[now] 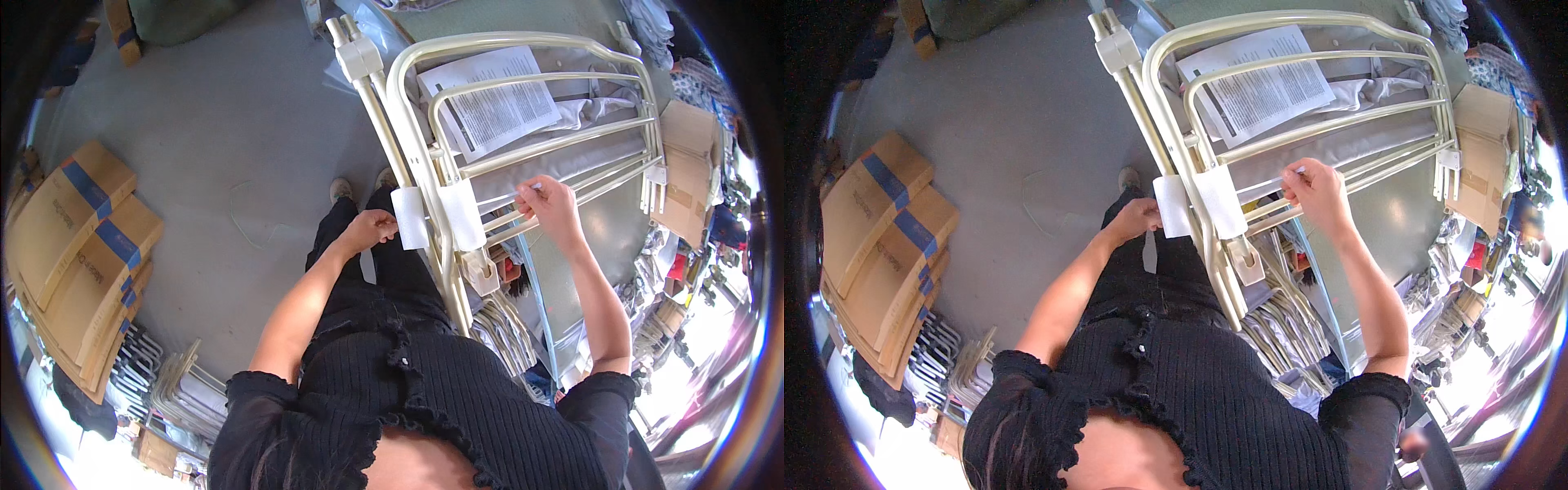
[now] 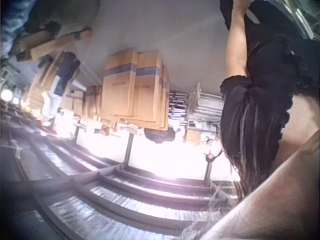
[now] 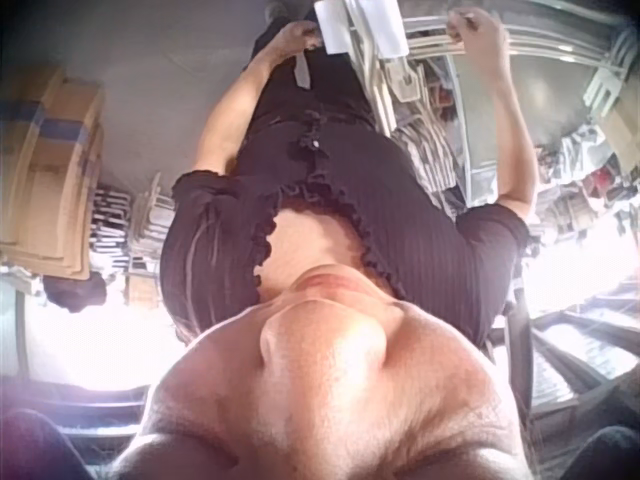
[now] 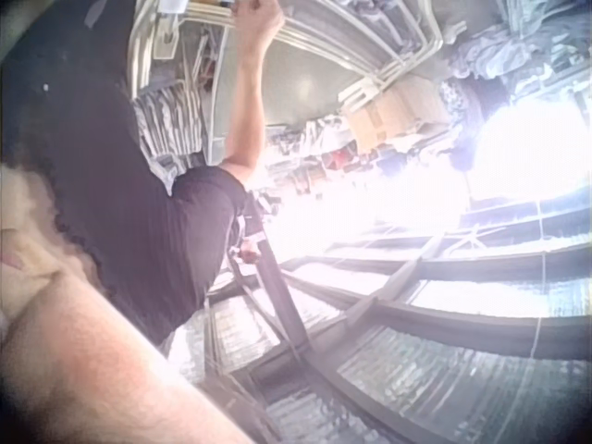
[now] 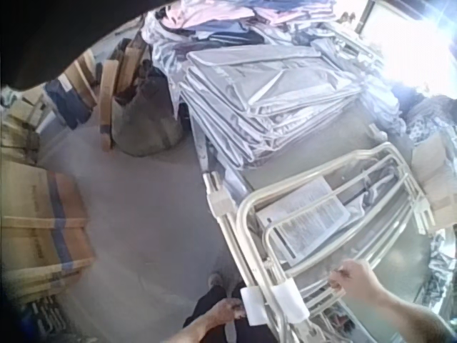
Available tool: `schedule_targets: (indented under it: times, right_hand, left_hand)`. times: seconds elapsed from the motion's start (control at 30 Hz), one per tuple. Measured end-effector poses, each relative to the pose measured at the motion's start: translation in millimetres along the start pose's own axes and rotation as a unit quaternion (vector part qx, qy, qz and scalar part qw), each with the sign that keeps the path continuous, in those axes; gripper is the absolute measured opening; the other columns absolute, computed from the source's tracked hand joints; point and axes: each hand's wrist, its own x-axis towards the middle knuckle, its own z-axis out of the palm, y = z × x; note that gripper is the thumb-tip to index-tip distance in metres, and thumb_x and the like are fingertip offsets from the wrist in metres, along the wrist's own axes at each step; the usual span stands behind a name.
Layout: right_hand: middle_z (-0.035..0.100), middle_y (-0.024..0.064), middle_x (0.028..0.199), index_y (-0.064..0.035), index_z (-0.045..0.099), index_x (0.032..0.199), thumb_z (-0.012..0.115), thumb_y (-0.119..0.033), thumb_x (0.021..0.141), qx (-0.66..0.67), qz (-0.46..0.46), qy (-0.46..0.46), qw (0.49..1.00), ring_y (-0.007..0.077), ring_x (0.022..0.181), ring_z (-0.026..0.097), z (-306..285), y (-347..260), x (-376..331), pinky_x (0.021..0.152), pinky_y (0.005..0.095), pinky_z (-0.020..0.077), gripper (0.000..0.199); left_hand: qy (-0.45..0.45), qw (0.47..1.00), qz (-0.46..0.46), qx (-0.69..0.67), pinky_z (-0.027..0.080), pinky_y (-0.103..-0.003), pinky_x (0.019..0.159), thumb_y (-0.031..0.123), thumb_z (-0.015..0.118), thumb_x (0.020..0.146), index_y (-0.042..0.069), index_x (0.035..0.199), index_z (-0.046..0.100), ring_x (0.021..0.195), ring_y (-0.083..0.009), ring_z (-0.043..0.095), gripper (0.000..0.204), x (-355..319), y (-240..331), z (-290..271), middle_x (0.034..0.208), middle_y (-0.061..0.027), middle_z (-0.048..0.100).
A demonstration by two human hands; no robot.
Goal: The person unpacks plastic containers and inserts them into a metal frame, then secures the frame with zip ties and places the assembled unit into a plastic bag. The person handles multiple components including containers, a metal frame, and packaging materials.
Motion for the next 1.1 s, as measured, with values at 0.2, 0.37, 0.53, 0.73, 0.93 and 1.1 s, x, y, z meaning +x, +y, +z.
schedule_targets:
  times: [0.2,0.37,0.53,0.73,0.93,1.1]
  right_hand:
    - [0.067,0.0058,0.082,-0.0028,0.068,0.091,0.067,-0.003,0.081,-0.027,-0.231,-0.033,0.972,0.0149,0.077,0.064,20.3,-46.2,-27.1,0.064,0.0256,0.051,0.01]
    - [0.068,0.0073,0.089,-0.0007,0.066,0.09,0.068,-0.002,0.08,0.003,-0.239,-0.092,0.967,0.0166,0.081,0.066,40.5,-48.9,-23.5,0.07,0.027,0.0529,0.011]
    - [0.068,0.0079,0.09,-0.0003,0.066,0.09,0.07,-0.003,0.079,-0.008,-0.235,-0.092,0.968,0.0161,0.082,0.066,44.9,-46.8,-22.5,0.072,0.0267,0.0536,0.012]
    - [0.067,0.0067,0.092,-0.0005,0.067,0.09,0.07,-0.001,0.077,0.039,-0.23,-0.105,0.967,0.0156,0.083,0.066,47.0,-43.2,-23.0,0.073,0.0267,0.054,0.013]
    - [0.062,0.0077,0.082,-0.0025,0.064,0.087,0.067,-0.003,0.077,-0.089,-0.322,-0.124,0.934,0.0218,0.073,0.062,51.8,-50.5,-19.8,0.066,0.0313,0.05,0.011]
    - [0.058,0.008,0.077,-0.0041,0.061,0.084,0.066,-0.006,0.076,-0.136,-0.384,-0.086,0.909,0.0275,0.076,0.056,64.6,-56.9,-17.7,0.07,0.0358,0.0459,0.009]
  left_hand:
    - [0.13,0.985,0.1,-0.05,0.045,-0.025,0.065,0.025,0.059,0.091,0.001,0.11,0.06,0.07,-0.0077,0.053,0.031,-41.1,44.7,-4.3,0.084,-0.0002,0.062]
    - [0.117,0.986,0.083,0.079,0.039,-0.024,0.058,0.032,0.069,0.085,0.002,0.112,0.061,0.065,-0.0071,0.045,0.041,-45.7,59.6,10.3,0.072,0.0042,0.052]
    - [0.062,0.987,0.092,-0.119,0.043,-0.024,0.07,0.019,0.066,0.089,0.002,0.119,0.06,0.076,-0.0083,0.052,0.035,-16.1,23.2,28.7,0.08,0.0019,0.056]
    - [0.055,0.993,0.108,0.016,0.046,-0.029,0.075,0.023,0.062,0.09,-0.001,0.11,0.063,0.083,-0.0116,0.058,0.031,-18.1,32.7,22.2,0.087,-0.0065,0.064]
    - [0.193,0.938,0.06,0.281,0.049,-0.038,0.067,0.041,0.066,0.081,0.0,0.091,0.066,0.074,-0.0311,0.063,0.043,-55.9,82.6,21.8,0.076,-0.0143,0.063]
    - [0.231,0.912,0.127,0.316,0.049,-0.04,0.067,0.03,0.065,0.083,0.002,0.08,0.064,0.076,-0.0319,0.063,0.029,-55.9,80.4,29.2,0.076,-0.0135,0.063]
